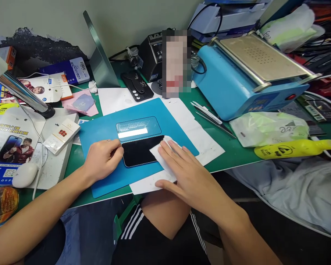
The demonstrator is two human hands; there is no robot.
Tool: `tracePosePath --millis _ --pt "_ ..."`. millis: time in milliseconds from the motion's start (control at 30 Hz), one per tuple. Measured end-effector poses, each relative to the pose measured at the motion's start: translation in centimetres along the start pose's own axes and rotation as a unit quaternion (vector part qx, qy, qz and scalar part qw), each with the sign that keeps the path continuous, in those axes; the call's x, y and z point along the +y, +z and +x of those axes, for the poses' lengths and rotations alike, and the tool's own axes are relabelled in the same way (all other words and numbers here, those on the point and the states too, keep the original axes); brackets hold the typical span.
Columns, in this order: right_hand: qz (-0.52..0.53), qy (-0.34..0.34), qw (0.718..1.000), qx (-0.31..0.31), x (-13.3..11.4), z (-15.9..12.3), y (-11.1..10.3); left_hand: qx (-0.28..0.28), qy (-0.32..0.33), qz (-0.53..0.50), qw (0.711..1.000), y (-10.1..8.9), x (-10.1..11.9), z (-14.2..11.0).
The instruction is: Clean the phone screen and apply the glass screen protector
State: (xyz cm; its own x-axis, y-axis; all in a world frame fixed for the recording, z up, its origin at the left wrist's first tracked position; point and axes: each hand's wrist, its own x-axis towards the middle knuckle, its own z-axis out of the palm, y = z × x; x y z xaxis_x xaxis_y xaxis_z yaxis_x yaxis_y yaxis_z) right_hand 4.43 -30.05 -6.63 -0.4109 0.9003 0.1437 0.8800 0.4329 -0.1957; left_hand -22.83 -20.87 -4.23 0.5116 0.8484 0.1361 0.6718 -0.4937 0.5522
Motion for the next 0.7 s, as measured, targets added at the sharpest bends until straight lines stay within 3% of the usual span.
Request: tracePosePath --millis 133,333,433,533,600,700 --pt "0.005 -0.012 1.0 0.001 0.3 2.0 0.3 0.009 0.008 0.006 1.0 0.0 0.1 0.0" --pt "0.075 -0.032 0.99 0.116 0.6 0.3 -0.7 0.028 0.021 0.019 0.999 0.2 0.0 -0.1" --pt "0.118 0.003 0.978 0.175 2.8 1.3 -1.9 0.042 0.022 0.028 0.998 0.3 -0.1 -0.1" --pt "0.112 0.08 0.964 0.228 6.0 4.4 -2.7 0.058 0.023 0.036 0.997 0.3 -0.3 0.0" --pt "0.097 0.119 0.973 0.171 8.0 6.7 -2.5 0.072 0.022 0.04 0.996 0.3 -0.4 0.0" --pt "0.1 0.104 0.983 0.112 9.5 9.0 -1.6 0.098 0.015 0.044 0.994 0.1 -0.5 0.1"
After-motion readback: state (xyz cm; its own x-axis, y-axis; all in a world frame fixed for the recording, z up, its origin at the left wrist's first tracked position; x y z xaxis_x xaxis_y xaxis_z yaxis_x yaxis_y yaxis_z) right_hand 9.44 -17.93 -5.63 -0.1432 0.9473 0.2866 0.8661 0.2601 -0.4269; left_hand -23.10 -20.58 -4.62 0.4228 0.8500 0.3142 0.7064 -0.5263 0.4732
